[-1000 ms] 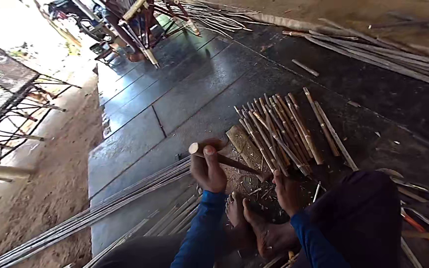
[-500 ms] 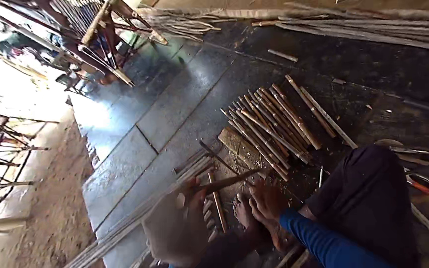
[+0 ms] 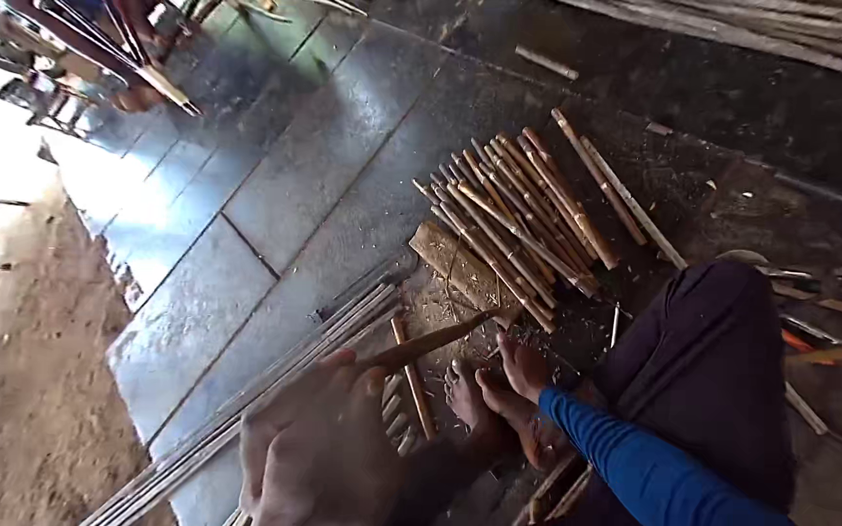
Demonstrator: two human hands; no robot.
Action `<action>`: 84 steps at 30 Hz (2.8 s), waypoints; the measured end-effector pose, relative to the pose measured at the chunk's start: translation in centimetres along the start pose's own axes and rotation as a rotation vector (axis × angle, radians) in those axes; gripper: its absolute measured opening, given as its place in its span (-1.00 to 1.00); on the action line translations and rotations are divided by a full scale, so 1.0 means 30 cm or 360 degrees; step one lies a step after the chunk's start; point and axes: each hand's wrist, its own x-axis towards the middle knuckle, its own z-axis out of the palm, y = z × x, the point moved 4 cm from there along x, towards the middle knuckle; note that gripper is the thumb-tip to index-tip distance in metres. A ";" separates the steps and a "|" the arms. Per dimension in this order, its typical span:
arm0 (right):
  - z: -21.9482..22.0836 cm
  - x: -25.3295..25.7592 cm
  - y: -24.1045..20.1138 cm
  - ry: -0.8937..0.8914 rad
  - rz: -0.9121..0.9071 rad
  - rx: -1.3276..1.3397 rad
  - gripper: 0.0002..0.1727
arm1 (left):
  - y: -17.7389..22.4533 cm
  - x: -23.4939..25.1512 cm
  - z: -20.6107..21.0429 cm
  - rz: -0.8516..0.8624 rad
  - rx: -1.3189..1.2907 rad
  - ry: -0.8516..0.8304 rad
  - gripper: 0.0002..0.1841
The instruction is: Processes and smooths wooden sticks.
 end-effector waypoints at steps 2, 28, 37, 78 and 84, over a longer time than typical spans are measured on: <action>-0.026 0.018 -0.029 0.0082 -0.0061 -0.0003 -0.17 | -0.002 0.017 0.016 -0.0023 -0.0037 -0.0010 -0.87; -0.056 0.003 -0.058 0.0258 -0.0122 0.0054 -0.16 | 0.004 0.034 0.051 -0.0238 -0.0057 -0.0107 -0.66; -0.090 -0.029 -0.079 -0.0151 -0.0049 0.0039 -0.13 | -0.025 -0.036 0.039 -0.0230 -0.0270 0.0013 -0.68; -0.045 0.118 0.003 0.0287 -0.0037 0.0106 -0.08 | -0.024 0.035 0.024 -0.0193 0.0122 0.0036 -0.89; -0.026 0.102 0.032 0.0206 0.0044 0.0122 -0.04 | -0.008 0.032 0.032 -0.0169 0.0081 0.0005 -0.88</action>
